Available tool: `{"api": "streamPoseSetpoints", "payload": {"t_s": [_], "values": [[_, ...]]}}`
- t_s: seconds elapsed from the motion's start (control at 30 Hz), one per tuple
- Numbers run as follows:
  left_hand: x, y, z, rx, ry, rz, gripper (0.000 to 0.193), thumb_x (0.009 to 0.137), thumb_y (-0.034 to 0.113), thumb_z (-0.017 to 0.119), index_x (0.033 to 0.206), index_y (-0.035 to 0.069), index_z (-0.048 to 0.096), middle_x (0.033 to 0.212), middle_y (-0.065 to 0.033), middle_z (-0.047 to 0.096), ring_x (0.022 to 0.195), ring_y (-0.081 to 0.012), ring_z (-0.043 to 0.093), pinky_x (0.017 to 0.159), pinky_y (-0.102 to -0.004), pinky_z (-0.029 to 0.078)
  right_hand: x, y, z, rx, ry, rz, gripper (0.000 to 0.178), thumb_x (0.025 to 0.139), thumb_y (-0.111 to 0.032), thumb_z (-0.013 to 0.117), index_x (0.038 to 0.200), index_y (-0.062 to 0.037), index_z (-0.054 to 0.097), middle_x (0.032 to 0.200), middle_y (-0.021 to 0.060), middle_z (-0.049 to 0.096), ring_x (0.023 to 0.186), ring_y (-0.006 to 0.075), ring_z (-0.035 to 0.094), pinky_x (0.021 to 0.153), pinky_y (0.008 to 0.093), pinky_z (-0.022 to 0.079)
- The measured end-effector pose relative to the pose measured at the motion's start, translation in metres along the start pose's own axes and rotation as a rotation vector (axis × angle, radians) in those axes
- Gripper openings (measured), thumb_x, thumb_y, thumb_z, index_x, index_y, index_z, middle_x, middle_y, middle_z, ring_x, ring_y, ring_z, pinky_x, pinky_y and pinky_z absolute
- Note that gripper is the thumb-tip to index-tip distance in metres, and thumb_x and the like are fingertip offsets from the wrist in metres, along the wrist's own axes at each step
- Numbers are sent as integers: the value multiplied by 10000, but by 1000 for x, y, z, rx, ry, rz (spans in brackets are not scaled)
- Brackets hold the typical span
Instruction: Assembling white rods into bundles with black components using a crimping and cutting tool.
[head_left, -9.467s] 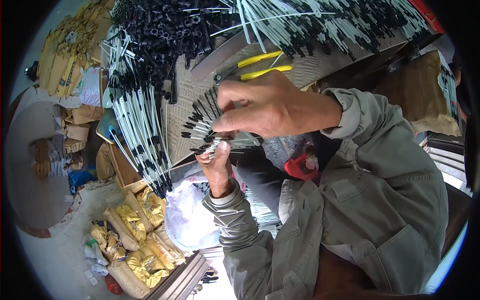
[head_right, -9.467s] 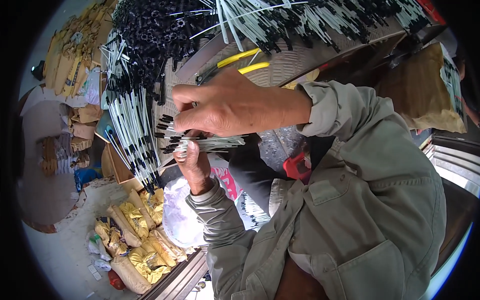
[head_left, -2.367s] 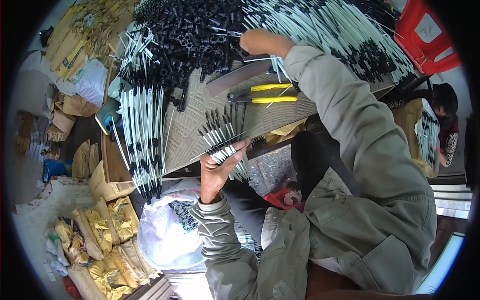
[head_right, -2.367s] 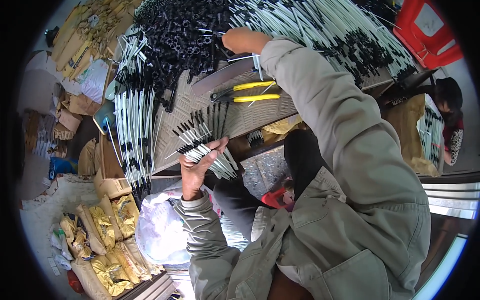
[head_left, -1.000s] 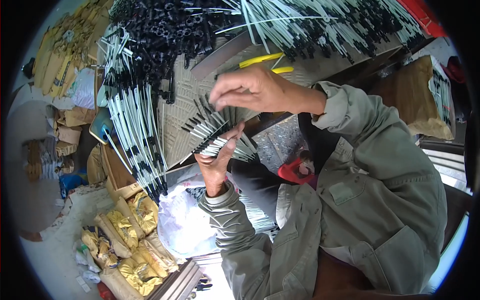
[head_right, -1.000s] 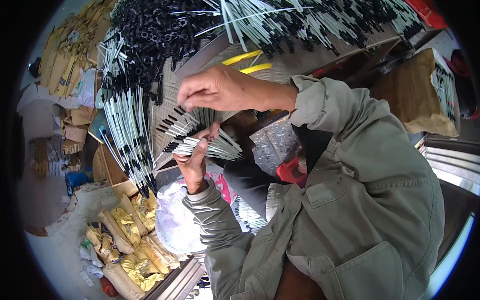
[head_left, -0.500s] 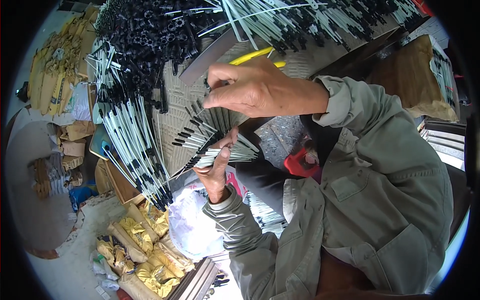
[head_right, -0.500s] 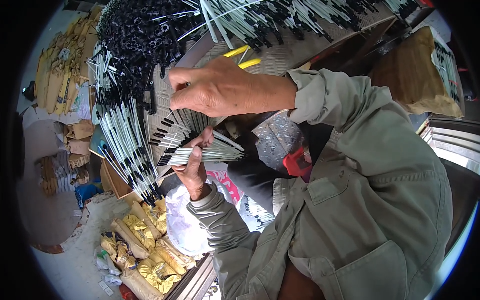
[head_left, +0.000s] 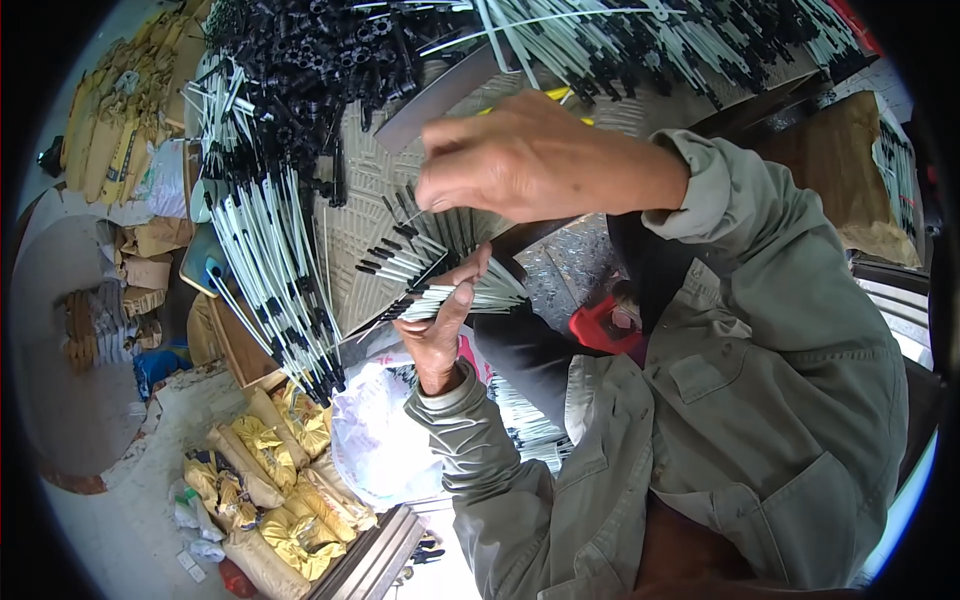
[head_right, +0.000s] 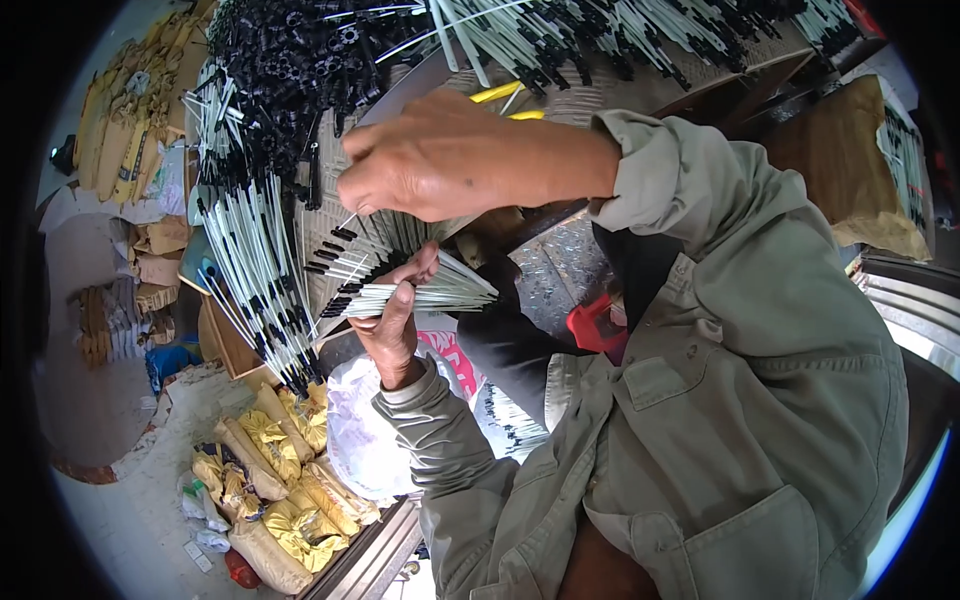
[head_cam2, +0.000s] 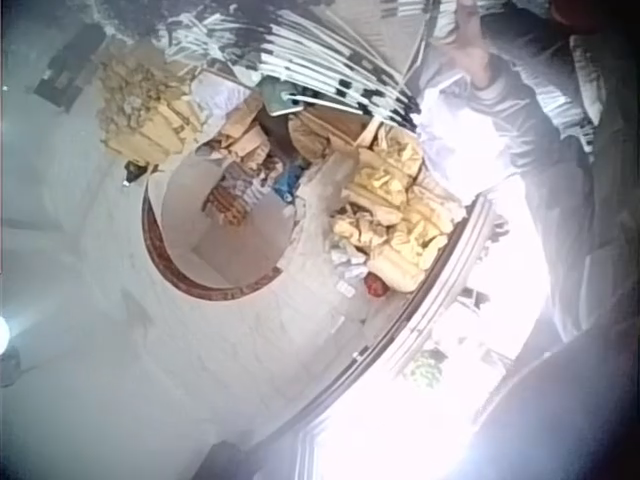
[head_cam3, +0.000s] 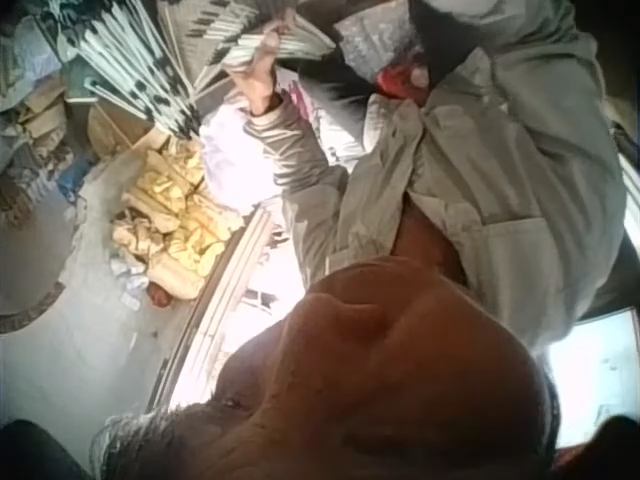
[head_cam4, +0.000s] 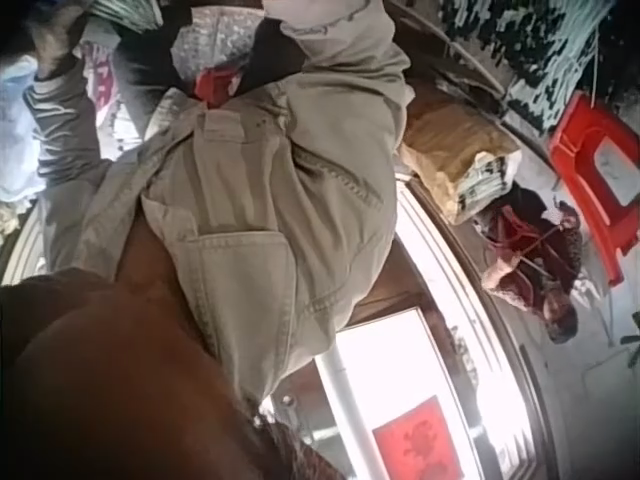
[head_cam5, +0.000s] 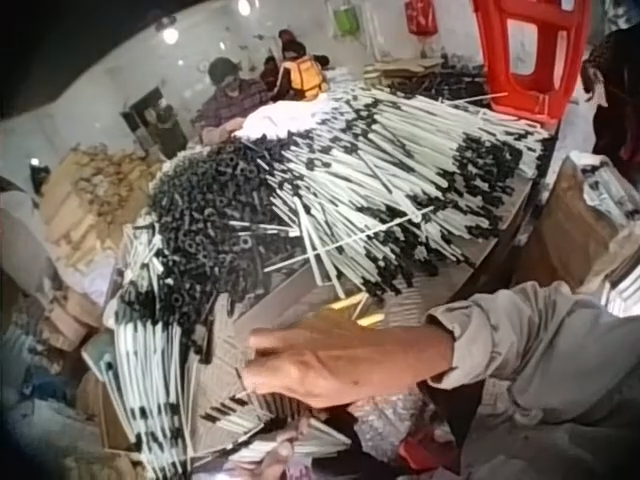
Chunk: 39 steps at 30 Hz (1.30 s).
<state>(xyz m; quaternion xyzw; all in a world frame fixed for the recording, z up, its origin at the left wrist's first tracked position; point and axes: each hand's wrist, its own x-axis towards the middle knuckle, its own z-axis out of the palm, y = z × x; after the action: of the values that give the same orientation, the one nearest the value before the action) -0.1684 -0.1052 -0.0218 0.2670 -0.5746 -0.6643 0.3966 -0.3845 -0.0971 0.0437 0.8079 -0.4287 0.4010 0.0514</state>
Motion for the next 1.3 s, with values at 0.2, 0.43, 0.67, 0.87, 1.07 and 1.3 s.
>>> {"api": "streamPoseSetpoints", "payload": {"t_s": [0.2,0.43,0.67,0.87,1.07,1.3], "values": [[-1,0,2,6,-14,-5,229,767,95,677,906,-81,632,910,-215,635,903,-278,614,867,-391,449,13,-3,-5,98,-165,64,97,777,-141,602,730,-64,566,655,21,533,524,192,521,487,334,390],[-2,-1,-1,25,-29,-11,228,752,81,682,910,-76,633,916,-220,634,905,-276,612,860,-387,448,27,2,-7,563,-348,218,110,784,-107,591,792,1,608,690,75,612,576,160,570,531,285,421],[-2,2,-3,58,-49,13,191,750,69,678,892,-55,643,918,-215,637,886,-245,613,811,-345,461,28,12,13,817,-444,361,201,798,-123,598,927,27,632,796,81,657,690,99,596,624,227,463],[0,-4,6,78,4,78,214,782,39,648,947,-89,604,910,-207,634,847,-250,624,764,-310,481,29,19,3,869,-471,391,206,797,-111,587,944,24,637,807,73,662,701,100,597,619,221,454],[-5,-3,16,-19,76,105,599,811,-40,558,1314,-85,235,973,-212,603,895,-298,613,816,-341,463,34,10,-13,729,-481,240,175,783,-93,557,888,19,641,747,70,654,622,99,578,557,241,428],[-8,3,10,321,-11,103,515,780,-102,515,1257,-94,320,931,-137,647,829,-162,612,709,-218,446,41,-8,-21,644,-527,116,112,776,-64,578,824,26,625,656,106,611,505,134,524,492,272,403]]}}
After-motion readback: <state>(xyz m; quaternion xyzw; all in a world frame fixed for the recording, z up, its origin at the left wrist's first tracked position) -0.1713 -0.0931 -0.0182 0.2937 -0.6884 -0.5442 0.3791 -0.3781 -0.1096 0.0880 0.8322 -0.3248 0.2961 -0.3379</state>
